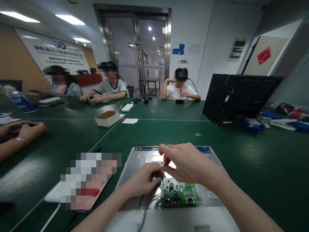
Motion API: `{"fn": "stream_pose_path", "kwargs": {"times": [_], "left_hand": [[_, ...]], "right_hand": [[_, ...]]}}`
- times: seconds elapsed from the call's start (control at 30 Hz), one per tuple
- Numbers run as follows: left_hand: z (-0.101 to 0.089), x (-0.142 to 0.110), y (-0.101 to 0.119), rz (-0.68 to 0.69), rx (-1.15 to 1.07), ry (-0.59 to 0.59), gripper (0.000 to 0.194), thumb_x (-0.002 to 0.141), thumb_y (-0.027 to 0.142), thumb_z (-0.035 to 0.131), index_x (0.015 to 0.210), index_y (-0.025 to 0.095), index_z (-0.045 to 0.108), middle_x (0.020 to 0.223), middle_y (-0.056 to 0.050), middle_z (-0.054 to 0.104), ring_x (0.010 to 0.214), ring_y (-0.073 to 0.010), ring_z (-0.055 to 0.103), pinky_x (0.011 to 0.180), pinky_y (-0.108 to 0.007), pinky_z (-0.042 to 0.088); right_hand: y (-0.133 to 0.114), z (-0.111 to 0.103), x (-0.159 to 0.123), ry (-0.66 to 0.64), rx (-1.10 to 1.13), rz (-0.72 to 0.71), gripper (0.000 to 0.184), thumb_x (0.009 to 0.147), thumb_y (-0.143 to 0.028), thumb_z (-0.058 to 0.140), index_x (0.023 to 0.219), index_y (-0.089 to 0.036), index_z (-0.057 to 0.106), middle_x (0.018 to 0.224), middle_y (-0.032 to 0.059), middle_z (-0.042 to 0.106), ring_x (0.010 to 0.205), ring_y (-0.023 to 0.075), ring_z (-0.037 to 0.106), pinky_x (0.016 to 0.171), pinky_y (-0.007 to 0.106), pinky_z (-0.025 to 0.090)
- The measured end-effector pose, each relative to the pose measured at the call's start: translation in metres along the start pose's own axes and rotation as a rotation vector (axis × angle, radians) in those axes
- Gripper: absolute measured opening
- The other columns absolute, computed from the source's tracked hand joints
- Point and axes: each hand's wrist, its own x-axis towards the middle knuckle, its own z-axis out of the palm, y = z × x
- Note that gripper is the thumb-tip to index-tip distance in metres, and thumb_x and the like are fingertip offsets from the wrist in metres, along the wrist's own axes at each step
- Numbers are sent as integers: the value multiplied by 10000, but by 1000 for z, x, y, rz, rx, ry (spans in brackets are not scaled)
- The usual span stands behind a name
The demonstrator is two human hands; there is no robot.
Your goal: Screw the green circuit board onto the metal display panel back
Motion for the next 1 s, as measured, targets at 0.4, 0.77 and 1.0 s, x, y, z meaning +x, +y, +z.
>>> {"fn": "stream_pose_path", "kwargs": {"times": [0.4,0.77,1.0], "left_hand": [[-2,2,-2,-38,-27,-17,122,758,116,543,841,153,625,767,-12,611,698,-158,530,628,-250,409],[-4,1,4,-60,-58,-1,104,745,116,566,815,159,629,759,-7,615,690,-153,546,640,-248,421],[-2,1,-1,-73,-52,-16,124,765,132,557,857,152,638,777,-16,627,712,-166,551,652,-264,429]], "right_hand": [[3,0,1,-19,-40,41,131,826,-213,554,951,-185,528,818,18,693,615,133,580,477,263,199],[8,3,3,3,-70,35,172,879,-370,586,846,-207,545,742,-17,678,582,129,555,475,268,188],[4,0,0,-11,30,-27,236,803,-197,565,1028,-183,496,892,22,693,634,142,586,481,259,224]]}}
